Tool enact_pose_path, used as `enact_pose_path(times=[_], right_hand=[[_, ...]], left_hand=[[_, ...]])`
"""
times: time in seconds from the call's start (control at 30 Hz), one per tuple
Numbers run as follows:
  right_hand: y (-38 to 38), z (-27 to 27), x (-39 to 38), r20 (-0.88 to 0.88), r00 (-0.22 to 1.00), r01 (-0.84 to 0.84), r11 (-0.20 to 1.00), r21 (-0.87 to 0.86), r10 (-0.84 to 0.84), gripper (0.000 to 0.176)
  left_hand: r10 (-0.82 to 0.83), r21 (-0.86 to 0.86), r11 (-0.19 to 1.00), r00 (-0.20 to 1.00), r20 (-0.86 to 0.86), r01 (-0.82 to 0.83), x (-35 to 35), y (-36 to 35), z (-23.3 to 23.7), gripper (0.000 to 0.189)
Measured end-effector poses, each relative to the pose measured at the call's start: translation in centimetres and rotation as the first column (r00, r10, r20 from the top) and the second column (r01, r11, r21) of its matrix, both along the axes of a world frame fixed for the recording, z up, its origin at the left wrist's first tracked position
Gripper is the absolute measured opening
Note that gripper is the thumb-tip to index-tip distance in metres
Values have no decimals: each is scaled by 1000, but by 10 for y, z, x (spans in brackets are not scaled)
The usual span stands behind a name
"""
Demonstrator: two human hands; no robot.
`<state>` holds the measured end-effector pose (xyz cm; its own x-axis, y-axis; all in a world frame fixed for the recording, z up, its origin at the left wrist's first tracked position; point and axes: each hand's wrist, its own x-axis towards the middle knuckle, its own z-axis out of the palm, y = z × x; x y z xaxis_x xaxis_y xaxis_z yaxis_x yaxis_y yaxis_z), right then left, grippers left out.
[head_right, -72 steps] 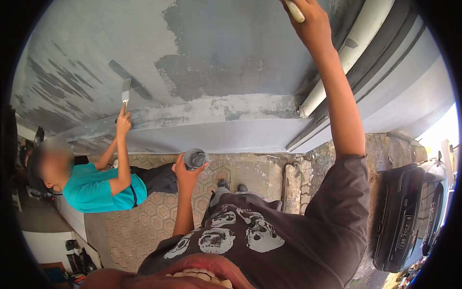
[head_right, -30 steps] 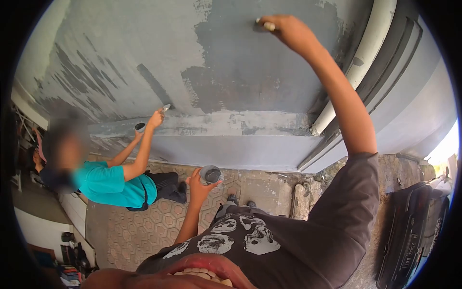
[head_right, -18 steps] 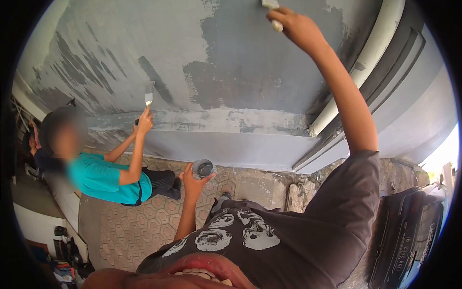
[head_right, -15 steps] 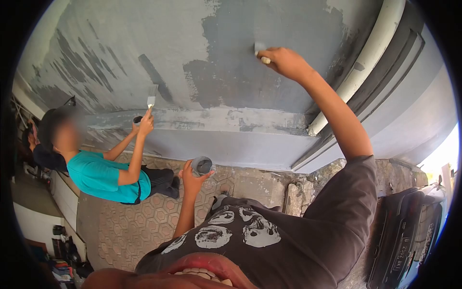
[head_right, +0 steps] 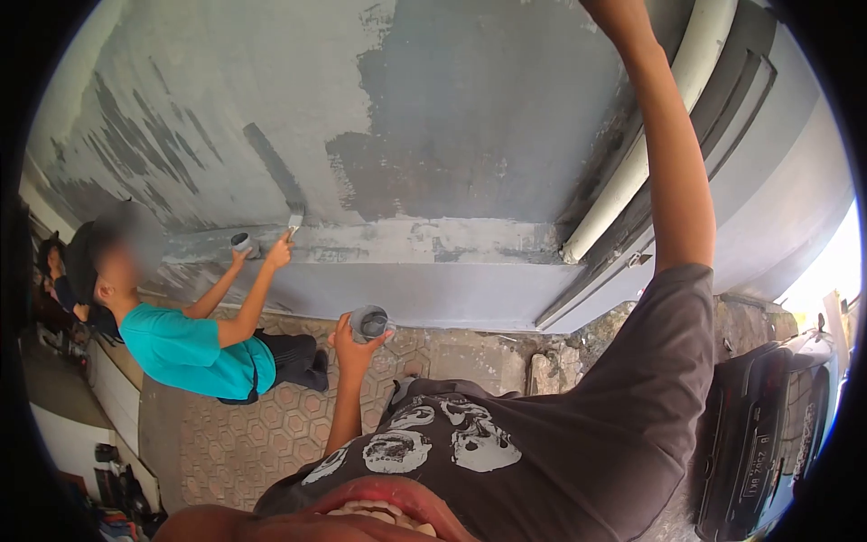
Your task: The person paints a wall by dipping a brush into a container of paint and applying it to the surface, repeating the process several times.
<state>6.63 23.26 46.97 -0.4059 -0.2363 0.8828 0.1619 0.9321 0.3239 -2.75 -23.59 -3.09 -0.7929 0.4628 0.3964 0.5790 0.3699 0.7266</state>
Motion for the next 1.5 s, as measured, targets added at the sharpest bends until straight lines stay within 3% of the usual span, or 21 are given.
enact_pose_path(times=[0.13, 0.17, 0.27, 0.3, 0.37, 0.47, 0.53, 0.67, 0.7, 0.77, 0.87, 0.9, 0.97, 1.07, 1.1, 1.2, 1.27, 1.33, 1.4, 1.47, 1.5], right_hand=[[-8, -89, -1, 564, 824, 135, 986, -99, -56, 22], [-22, -102, 2, 606, 775, -14, 964, -266, 179, 15], [-31, -112, 7, 789, 552, 141, 903, -407, 270, 14], [-22, -105, 8, 783, 562, 141, 902, -408, 266, 14], [12, -79, 3, 529, 820, -117, 968, -221, 219, 18], [9, 6, 22, 240, 971, 10, 999, -34, -1, 18], [2, 35, 31, 62, 997, -32, 998, -56, 35, 18], [33, -1, 18, 259, 966, 11, 995, -103, 16, 23], [-9, -18, 14, 388, 890, -204, 970, -134, 241, 21], [-23, -84, 7, 748, 631, 10, 961, -277, 208, 19], [-13, -76, 10, 685, 610, -10, 869, -495, 398, 10], [6, -67, 6, 646, 704, -63, 932, -357, 295, 18], [16, -18, 1, 377, 860, -343, 937, -70, 343, 15], [-11, 50, 7, 76, 987, -139, 988, -73, 145, 18], [-1, 64, 1, 17, 987, -161, 986, 41, 160, 18], [3, 51, -25, -24, 998, -61, 988, 141, 65, 18], [-6, 2, -42, 125, 992, -35, 997, 62, 27, 19], [-16, -73, -57, 500, 865, -113, 988, 101, 47, 13], [-40, -140, -55, 721, 600, -231, 938, -257, 346, 9], [-54, -180, -56, 876, 342, -19, 934, -357, 341, 11], [-57, -176, -59, 875, 345, -23, 935, -355, 340, 11]], left_hand=[[-32, -7, 999, 999, 16, 32, 2, 4, 3, 60], [-31, 2, 1000, 999, 34, 31, 2, 9, 5, 60], [-28, -26, 999, 1000, -8, 28, 2, 12, 9, 61], [-33, -25, 999, 999, -20, 33, 1, 14, 11, 61], [-45, -25, 999, 999, 23, 46, 0, 17, 11, 63], [-44, -11, 999, 999, -16, 43, -5, 23, 5, 65], [-45, -7, 999, 999, -21, 45, -8, 29, 4, 66], [-55, 12, 998, 998, 10, 55, -3, 42, 6, 66], [-51, 9, 999, 998, 23, 51, -2, 44, 10, 66], [-58, -12, 998, 998, -31, 57, 2, 47, 15, 61], [-85, -15, 996, 996, -11, 85, 5, 47, 9, 61], [-86, -24, 996, 996, -6, 86, 9, 45, 7, 61], [-92, -44, 995, 996, -2, 92, 10, 49, 6, 61], [-118, -4, 993, 993, -10, 118, 10, 52, 2, 61], [-114, -7, 993, 993, -10, 114, 9, 55, 3, 61], [-152, -45, 987, 988, 32, 153, 9, 57, 9, 68], [-144, -55, 987, 987, 69, 148, 10, 58, 16, 67], [-136, -28, 990, 989, 50, 137, 8, 55, 16, 66], [-130, -1, 992, 991, 43, 130, 14, 54, 10, 65], [-127, -33, 991, 990, 54, 128, 14, 51, 3, 65], [-125, -31, 991, 991, 49, 126, 14, 51, 2, 65]])
